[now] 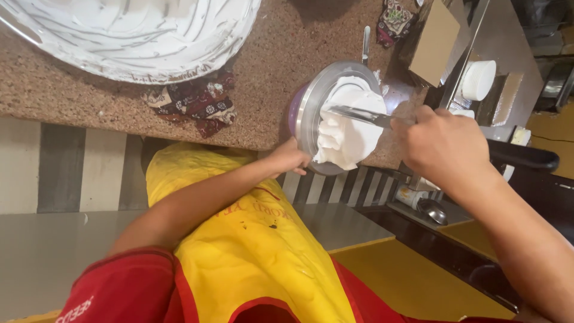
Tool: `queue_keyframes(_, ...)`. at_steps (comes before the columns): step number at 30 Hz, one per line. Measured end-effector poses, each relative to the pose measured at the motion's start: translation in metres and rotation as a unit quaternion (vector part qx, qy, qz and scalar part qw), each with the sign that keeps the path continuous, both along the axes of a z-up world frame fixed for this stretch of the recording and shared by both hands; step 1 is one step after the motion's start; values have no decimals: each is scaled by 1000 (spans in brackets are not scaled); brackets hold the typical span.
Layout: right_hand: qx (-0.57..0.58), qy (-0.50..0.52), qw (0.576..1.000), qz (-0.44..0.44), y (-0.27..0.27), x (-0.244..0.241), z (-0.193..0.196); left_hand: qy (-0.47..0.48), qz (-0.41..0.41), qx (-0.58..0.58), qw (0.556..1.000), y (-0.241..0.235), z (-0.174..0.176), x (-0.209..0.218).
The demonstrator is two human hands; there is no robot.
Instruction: The person spreads white frosting from a large bowl onto a round cake layer set on a turntable, using a spatula to scoop and smooth the frosting over the top and sides. They rotate the turntable while spreading, then wipe the spatula clean on a cloth and continue smoothing the frosted cake.
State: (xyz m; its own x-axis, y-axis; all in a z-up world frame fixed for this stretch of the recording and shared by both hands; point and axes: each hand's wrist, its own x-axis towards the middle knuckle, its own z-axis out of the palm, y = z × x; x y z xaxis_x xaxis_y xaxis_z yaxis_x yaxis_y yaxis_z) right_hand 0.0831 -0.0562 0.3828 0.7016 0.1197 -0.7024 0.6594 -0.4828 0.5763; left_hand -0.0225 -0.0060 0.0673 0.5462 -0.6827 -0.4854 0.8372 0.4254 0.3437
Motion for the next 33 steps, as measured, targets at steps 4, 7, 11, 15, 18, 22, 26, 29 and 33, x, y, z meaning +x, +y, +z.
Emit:
queue_keyframes(4, 37, 17, 998, 56, -9, -11, -8, -87, 1, 104, 991, 9, -12, 34)
queue_keyframes(7, 23, 26, 998, 59, -18, -28, -8, -104, 114, 191, 969, 4, -41, 57)
queue_keyframes(11, 18, 50, 976, 210, -12, -39, -5, -88, 104, 98, 986, -2, -59, 54)
queue_keyframes(15, -2, 28, 961, 275, -9, -21, -4, -69, -55, 64, 994, 9, -29, 32)
queue_keyframes(18, 63, -18, 971, 230, -6, -9, -3, -83, -4, 82, 993, 5, -32, 35)
queue_keyframes(22, -102, 63, 992, 37, -10, -18, -4, -123, 50, 147, 980, 8, -33, 46)
queue_keyframes(26, 54, -2, 971, 232, -22, -9, -7, -119, 19, 152, 981, 12, -20, 38)
queue_keyframes(29, 19, -14, 983, 182, -24, -2, -9, -128, 24, 181, 975, 22, -14, 52)
queue_keyframes(33, 73, 21, 984, 163, -18, -21, -5, -51, 175, 85, 979, -9, -81, 64)
